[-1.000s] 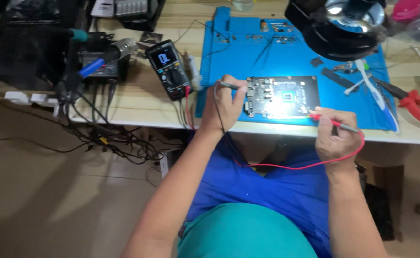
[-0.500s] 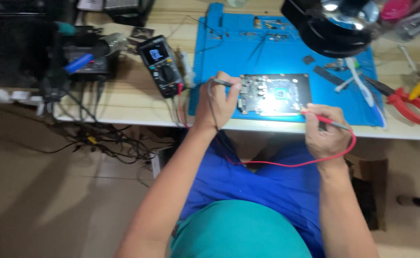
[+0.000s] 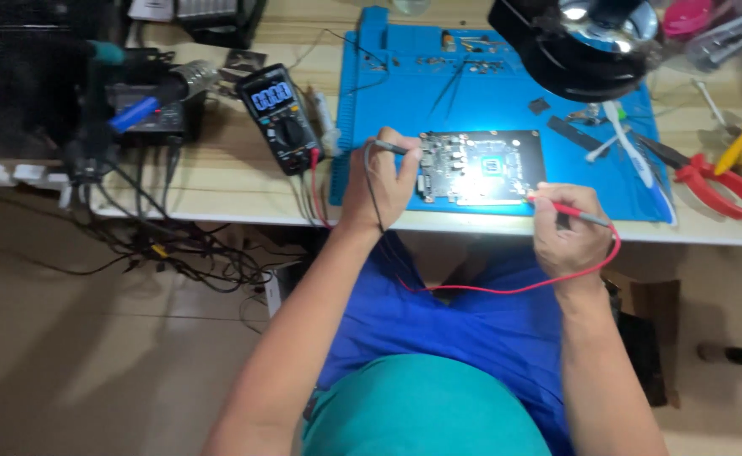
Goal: Using a digital multimeter to test various points on a circuit board for diagnostic purposes.
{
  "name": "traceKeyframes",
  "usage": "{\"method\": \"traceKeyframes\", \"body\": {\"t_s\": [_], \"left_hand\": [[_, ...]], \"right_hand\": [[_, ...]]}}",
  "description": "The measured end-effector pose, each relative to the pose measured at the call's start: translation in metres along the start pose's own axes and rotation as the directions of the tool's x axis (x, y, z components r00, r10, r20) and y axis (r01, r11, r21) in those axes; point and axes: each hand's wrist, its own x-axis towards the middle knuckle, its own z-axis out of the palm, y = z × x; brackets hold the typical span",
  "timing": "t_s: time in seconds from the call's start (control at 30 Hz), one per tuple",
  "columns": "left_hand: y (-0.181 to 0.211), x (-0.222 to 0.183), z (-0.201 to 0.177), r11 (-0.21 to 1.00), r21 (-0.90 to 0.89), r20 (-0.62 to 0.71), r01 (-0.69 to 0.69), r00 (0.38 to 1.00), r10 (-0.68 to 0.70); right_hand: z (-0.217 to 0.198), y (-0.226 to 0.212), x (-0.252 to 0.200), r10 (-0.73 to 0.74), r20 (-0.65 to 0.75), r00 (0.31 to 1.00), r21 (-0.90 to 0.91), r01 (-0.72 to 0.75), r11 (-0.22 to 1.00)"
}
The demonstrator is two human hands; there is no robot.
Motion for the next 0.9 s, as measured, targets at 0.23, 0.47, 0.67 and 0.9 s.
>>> {"method": "traceKeyframes", "body": {"t_s": [0.23, 0.47, 0.67, 0.9], "left_hand": [[0.009, -0.005, 0.001, 0.997, 0.040, -0.025, -0.067, 0.997, 0.068], [0.007, -0.006, 0.004, 0.999, 0.042, 0.003, -0.019, 1.000, 0.018], [0.005, -0.007, 0.007, 0.999, 0.044, 0.002, -0.014, 1.000, 0.014], [0.005, -0.007, 0.007, 0.999, 0.036, 0.001, -0.010, 1.000, 0.010]], "right_hand": [[-0.002, -0.016, 0.001, 0.020, 0.051, 0.999, 0.059, -0.023, 0.998], [0.000, -0.016, 0.001, -0.002, 0.040, 0.999, 0.061, -0.001, 0.998], [0.000, -0.016, 0.001, 0.003, 0.049, 0.999, 0.068, -0.007, 0.998], [0.001, -0.014, -0.002, 0.021, 0.046, 0.999, 0.081, -0.025, 0.996]]}}
